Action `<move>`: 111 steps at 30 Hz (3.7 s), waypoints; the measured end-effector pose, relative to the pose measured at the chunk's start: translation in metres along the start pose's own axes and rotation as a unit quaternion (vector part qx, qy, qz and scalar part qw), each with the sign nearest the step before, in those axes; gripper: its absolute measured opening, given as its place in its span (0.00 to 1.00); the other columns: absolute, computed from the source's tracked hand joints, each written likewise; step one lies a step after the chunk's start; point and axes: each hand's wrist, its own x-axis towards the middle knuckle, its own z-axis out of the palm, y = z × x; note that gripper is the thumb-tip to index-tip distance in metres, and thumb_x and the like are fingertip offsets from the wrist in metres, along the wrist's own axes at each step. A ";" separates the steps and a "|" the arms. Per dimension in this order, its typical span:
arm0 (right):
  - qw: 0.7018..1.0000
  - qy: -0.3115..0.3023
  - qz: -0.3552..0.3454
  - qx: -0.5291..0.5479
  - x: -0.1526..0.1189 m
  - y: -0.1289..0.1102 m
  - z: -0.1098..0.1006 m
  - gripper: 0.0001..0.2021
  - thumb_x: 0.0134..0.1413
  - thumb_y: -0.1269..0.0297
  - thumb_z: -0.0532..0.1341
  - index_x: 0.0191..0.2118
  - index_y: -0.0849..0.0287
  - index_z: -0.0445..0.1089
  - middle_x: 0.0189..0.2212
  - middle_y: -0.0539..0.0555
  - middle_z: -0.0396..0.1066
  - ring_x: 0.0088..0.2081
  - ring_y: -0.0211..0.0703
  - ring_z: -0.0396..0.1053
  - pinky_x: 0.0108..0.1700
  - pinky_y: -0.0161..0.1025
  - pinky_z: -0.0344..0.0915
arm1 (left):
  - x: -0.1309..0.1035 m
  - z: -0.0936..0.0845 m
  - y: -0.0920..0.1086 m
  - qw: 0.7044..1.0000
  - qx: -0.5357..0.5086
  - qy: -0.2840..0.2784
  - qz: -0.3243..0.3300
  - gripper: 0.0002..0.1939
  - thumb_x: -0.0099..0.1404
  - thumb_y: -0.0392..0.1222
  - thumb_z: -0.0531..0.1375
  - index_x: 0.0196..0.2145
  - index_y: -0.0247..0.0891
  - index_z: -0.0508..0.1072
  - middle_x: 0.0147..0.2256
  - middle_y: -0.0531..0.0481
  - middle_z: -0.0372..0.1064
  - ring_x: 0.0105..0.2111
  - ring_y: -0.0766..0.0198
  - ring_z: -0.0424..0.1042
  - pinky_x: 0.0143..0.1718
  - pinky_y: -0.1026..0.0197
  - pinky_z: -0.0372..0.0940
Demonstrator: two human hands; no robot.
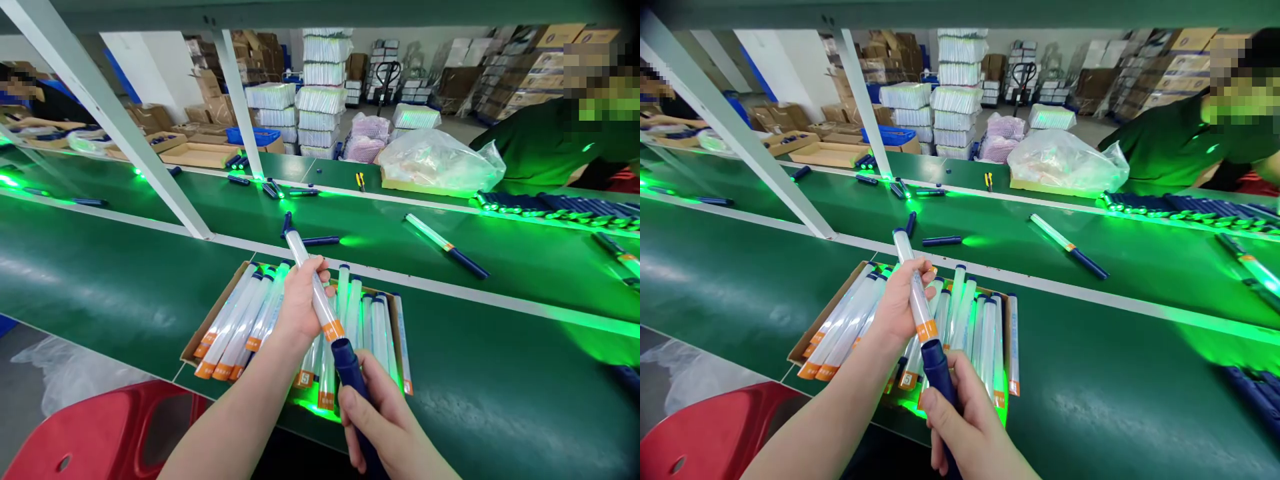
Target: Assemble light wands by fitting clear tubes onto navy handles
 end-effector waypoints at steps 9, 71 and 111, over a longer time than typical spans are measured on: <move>0.998 0.029 0.047 -0.017 0.007 -0.006 0.001 0.27 0.69 0.39 0.58 0.61 0.54 0.62 0.31 0.47 0.64 0.26 0.34 0.59 0.29 0.33 0.54 | -0.010 -0.006 0.007 0.998 -0.008 -0.057 0.016 0.16 0.56 0.45 0.69 0.32 0.38 0.66 0.30 0.54 0.63 0.29 0.68 0.65 0.25 0.67 0.67; 0.990 -0.019 0.020 -0.139 -0.004 -0.008 -0.005 0.29 0.67 0.36 0.58 0.56 0.57 0.68 0.30 0.50 0.68 0.31 0.39 0.64 0.37 0.36 0.62 | -0.005 -0.031 0.048 0.996 -0.081 -0.037 0.006 0.08 0.70 0.42 0.63 0.39 0.37 0.68 0.33 0.53 0.65 0.25 0.71 0.67 0.18 0.70 0.65; 0.750 0.080 -0.212 -0.622 0.139 -0.078 -0.095 0.12 0.73 0.60 0.59 0.52 0.60 0.75 0.49 0.58 0.78 0.52 0.50 0.73 0.55 0.46 0.67 | -0.080 -0.155 -0.001 0.508 0.759 -0.280 0.296 0.35 0.69 0.32 0.54 0.71 0.49 0.50 0.58 0.45 0.74 0.53 0.55 0.78 0.51 0.59 0.76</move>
